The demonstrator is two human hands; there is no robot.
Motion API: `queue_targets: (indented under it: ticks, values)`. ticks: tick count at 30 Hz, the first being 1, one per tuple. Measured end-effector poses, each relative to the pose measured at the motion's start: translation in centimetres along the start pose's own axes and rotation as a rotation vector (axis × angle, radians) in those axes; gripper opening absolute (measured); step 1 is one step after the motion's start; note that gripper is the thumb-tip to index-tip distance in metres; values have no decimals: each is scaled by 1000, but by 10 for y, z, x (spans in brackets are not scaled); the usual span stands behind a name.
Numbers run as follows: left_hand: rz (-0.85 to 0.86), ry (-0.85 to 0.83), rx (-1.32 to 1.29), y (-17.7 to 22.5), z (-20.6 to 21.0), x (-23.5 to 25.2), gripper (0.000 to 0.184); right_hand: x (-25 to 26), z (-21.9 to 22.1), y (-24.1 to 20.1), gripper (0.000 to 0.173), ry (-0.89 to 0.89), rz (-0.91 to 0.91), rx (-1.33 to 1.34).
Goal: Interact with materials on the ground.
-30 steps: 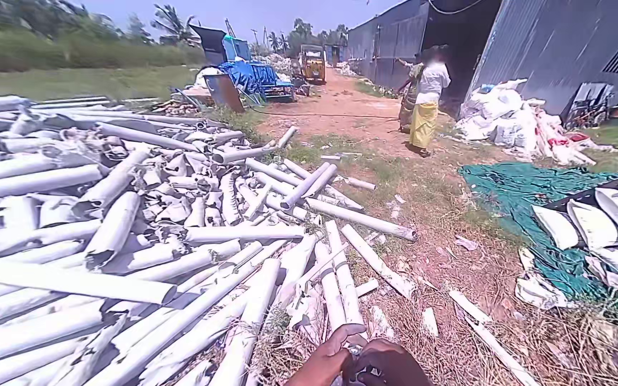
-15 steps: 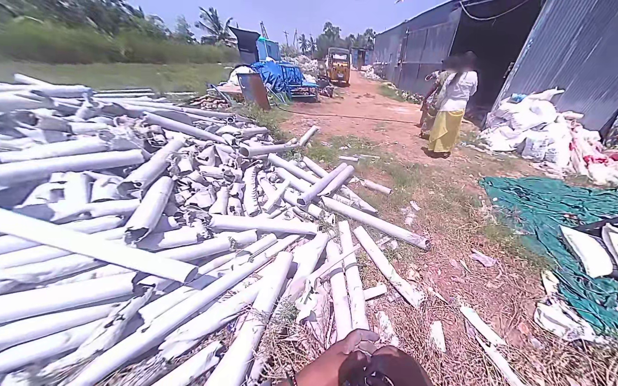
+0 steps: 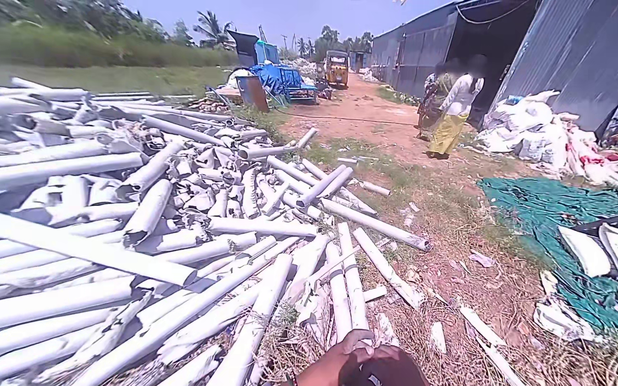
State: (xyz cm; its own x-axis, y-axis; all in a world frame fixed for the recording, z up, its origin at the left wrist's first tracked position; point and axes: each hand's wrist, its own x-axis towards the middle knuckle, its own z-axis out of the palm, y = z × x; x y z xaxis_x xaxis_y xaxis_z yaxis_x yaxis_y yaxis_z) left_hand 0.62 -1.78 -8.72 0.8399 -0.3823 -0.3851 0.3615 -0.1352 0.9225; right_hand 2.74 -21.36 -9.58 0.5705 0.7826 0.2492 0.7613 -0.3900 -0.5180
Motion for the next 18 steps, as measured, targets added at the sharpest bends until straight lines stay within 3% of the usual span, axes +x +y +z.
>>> queue_targets:
  ticks: [18]
  values:
    - [-15, 25, 28, 6, 2, -8, 49, 8, -1, -13, 21, -11, -35, -117]
